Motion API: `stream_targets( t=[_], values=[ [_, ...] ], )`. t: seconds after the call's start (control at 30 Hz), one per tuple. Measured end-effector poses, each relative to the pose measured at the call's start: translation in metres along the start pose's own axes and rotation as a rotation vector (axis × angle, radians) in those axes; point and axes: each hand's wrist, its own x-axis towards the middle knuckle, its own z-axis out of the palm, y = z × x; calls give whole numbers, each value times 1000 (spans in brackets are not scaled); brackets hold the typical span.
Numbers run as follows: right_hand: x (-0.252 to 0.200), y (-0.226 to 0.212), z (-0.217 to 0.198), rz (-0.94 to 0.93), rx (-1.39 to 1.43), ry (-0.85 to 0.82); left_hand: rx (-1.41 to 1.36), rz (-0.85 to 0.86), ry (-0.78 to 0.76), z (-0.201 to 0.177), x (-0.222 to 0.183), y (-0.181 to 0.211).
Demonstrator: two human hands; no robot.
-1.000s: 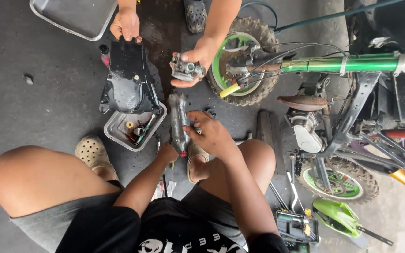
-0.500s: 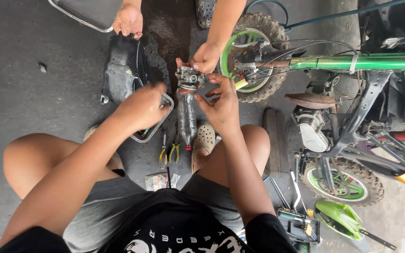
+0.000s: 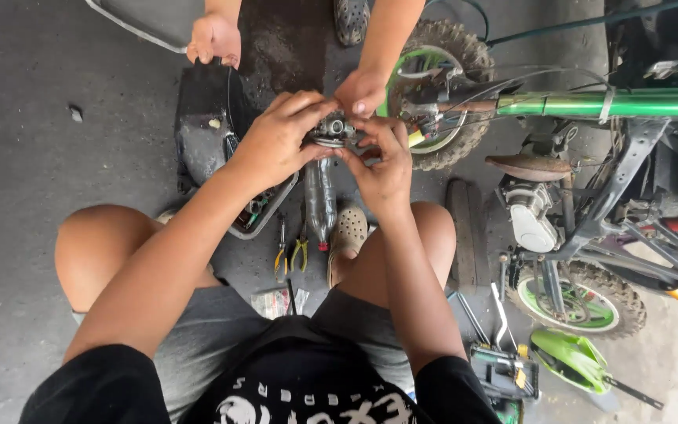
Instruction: Disassembling and cleaning the components of a motorcycle carburetor using hand tools on the floor.
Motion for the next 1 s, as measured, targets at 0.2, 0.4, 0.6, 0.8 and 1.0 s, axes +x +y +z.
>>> stream_targets(
  t=[0.2, 0.4, 0.6, 0.8, 1.0],
  values=[
    [-8, -11, -5, -285, 58, 75, -64, 107, 185, -23, -9, 21],
    [-14, 3, 2, -348, 397, 50, -319, 186, 293, -48, -11, 52],
    [-19, -1, 9, -490, 485, -10, -568, 163, 261, -55, -19, 70],
    [-27, 10, 16, -513, 578, 15, -722, 90, 209, -60, -24, 76],
    [-29, 1, 16, -529, 590, 62, -744, 51, 184, -60, -23, 82]
  ],
)
